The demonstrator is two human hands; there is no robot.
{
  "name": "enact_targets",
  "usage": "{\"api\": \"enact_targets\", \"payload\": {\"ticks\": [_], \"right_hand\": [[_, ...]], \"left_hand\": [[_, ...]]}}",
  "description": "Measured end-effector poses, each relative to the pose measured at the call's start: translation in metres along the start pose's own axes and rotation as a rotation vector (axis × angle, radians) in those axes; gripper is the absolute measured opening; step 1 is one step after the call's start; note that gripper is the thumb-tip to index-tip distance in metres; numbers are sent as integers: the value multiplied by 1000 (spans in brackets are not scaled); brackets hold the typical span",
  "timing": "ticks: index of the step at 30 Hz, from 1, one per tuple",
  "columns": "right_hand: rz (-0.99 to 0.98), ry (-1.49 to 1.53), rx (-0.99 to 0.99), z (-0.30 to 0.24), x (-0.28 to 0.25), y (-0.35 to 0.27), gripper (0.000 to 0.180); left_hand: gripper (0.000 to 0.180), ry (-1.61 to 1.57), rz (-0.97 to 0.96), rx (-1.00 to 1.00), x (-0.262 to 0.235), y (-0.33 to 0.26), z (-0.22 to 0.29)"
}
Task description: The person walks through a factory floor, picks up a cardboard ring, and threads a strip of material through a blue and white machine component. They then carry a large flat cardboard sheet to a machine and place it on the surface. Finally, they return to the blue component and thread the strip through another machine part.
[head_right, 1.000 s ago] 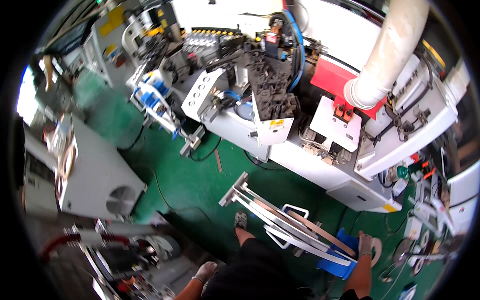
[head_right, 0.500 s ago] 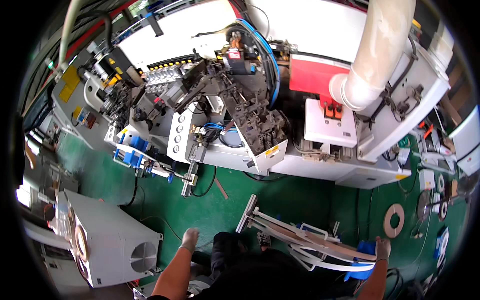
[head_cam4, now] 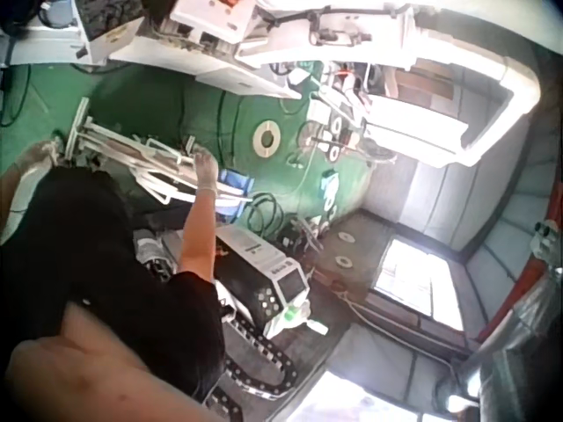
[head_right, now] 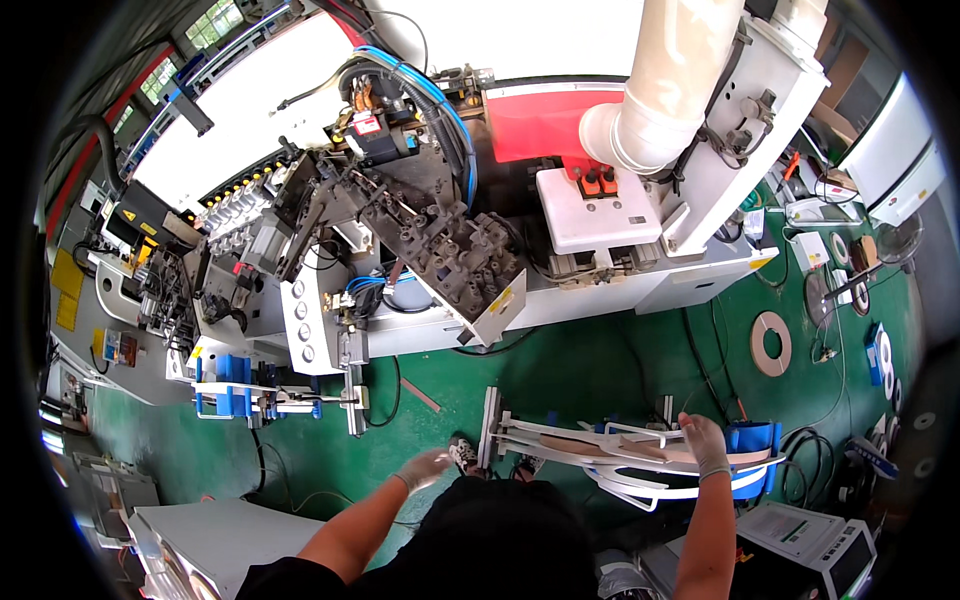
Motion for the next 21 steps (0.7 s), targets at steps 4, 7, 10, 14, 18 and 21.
{"api": "enact_targets", "payload": {"ticks": [4,7,10,14,18,21], "right_hand": [[-175,-391,66,22,41,-21,28],[-192,-363,124,-20,28,-25,34],[-116,34,28,-21,30,-1,33],[50,196,-72,-42,30,22,40],[-147,144,-267,-54,97,47,36],[-373,88,-106,-74,109,42,37]], "left_hand": [[23,282,-214,-248,31,-29,-121],[24,444,-206,-212,27,-60,-134],[28,244,-33,-293,49,-62,-146],[25,97,16,-90,30,14,-7],[36,300,-195,224,37,49,83],[34,-41,7,18,0,26,134]]}}
Point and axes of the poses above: each hand's wrist, its own y-axis towards the middle knuckle, its own x-axis out of the palm, z = x × y, the point moved 5 cm from there along y, towards the middle knuckle, and after that the axes turned 3 degrees about y, right-handed, at the moved point
